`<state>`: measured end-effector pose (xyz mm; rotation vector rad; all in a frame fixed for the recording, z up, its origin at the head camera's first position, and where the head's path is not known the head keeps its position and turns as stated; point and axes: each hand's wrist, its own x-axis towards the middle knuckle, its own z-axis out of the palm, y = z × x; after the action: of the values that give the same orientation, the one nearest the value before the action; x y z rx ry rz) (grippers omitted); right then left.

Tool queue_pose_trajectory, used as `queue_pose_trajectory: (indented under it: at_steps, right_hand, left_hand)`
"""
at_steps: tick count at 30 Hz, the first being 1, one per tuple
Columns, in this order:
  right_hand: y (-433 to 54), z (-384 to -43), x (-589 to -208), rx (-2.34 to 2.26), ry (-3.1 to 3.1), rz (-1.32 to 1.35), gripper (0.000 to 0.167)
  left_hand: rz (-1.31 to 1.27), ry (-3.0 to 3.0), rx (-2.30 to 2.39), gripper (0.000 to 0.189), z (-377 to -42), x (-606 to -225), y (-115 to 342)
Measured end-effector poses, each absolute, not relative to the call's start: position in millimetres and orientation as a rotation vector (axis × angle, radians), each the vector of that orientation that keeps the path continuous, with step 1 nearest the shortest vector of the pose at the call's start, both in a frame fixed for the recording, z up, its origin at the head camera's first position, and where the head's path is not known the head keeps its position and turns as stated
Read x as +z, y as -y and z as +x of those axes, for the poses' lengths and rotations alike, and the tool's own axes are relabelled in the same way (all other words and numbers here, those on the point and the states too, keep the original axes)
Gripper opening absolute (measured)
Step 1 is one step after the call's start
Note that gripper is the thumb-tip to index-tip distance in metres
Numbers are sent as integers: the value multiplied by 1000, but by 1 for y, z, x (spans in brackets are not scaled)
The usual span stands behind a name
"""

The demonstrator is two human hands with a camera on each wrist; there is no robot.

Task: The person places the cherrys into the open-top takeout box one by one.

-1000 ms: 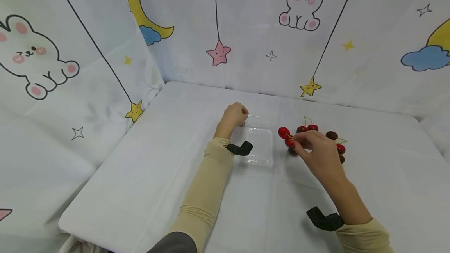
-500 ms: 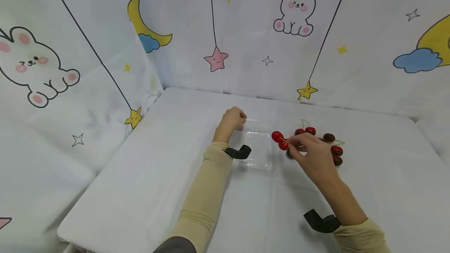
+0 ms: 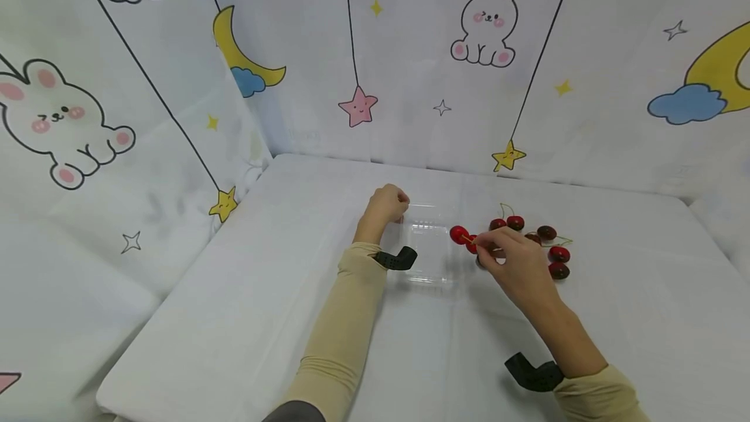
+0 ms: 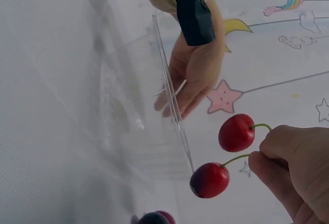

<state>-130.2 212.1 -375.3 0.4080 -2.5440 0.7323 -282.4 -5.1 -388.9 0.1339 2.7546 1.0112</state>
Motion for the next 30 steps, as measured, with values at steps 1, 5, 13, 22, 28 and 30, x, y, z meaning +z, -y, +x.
queue_pose_trajectory:
  at_steps: [1, 5, 13, 22, 28, 30]
  right_hand:
    - [-212, -130, -376, 733, 2552, 409, 16]
    - [-212, -130, -379, 737, 2570, 418, 16]
    - [-212, -134, -386, 688, 2581, 458, 17]
    - [-211, -136, -393, 665, 2608, 471, 17]
    - [-210, -136, -394, 652, 2653, 449, 17]
    - [-210, -135, -394, 646, 2675, 437, 17]
  left_hand:
    - [133, -2755, 1010, 24, -282, -389, 5]
    - [132, -2748, 1009, 24, -282, -390, 4]
    - [132, -2742, 1018, 24, -280, -387, 5]
    - [115, -2732, 1037, 24, -279, -385, 5]
    - [113, -2729, 1036, 24, -280, -386, 5]
    - [115, -2735, 1036, 24, -281, -387, 5]
